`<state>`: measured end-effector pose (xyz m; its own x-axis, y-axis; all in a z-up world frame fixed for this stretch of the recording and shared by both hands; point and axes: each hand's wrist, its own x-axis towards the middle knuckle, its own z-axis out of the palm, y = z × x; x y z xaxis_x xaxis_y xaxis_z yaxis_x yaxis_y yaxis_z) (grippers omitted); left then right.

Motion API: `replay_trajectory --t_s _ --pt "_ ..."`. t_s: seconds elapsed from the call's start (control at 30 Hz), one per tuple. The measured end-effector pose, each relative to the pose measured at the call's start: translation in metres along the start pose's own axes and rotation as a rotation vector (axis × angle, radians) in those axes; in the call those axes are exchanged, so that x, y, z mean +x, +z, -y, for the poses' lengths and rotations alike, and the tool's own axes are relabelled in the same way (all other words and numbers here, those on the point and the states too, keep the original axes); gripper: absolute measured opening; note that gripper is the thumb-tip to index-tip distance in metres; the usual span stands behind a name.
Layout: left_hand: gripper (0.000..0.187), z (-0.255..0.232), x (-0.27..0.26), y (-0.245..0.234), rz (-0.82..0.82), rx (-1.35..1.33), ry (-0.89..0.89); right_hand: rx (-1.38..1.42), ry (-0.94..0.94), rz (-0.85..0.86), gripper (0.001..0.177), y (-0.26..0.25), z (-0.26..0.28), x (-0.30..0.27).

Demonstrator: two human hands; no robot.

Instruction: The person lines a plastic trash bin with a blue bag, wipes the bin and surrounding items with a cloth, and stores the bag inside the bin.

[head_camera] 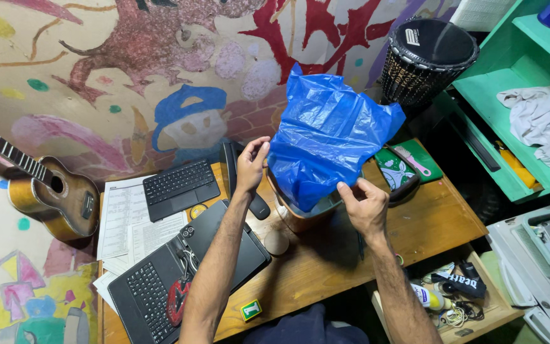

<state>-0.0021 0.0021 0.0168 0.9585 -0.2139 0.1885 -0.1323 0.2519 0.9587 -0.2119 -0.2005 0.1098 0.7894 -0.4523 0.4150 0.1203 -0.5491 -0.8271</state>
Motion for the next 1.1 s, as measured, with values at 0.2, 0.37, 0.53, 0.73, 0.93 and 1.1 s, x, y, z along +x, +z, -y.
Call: replay_trajectory --t_s 0.2,0.37,0.53,0.73,0.93,1.1 --pt "0.044 -0.014 0.01 0.011 0.033 0.093 -0.152 -0.067 -0.108 0.035 0.026 0.006 -0.004 -0.005" --pt "0.034 -0.015 0.019 0.017 0.04 0.276 -0.204 -0.125 -0.215 0.062 0.03 0.01 -0.006 -0.007" --pt "0.024 0.001 0.029 0.02 0.033 0.174 -0.037 -0.137 -0.309 0.079 0.024 0.008 0.0 -0.012" --pt "0.016 0.003 0.046 0.03 0.111 -0.03 0.041 -0.227 -0.527 0.046 0.023 0.009 0.001 -0.017" --pt "0.018 0.002 0.062 0.044 0.202 -0.128 0.111 -0.509 -0.792 0.048 0.022 0.009 0.003 -0.02" --pt "0.017 0.02 0.067 0.041 0.29 -0.197 0.084 -0.399 -0.79 0.03 0.021 0.022 0.005 -0.024"
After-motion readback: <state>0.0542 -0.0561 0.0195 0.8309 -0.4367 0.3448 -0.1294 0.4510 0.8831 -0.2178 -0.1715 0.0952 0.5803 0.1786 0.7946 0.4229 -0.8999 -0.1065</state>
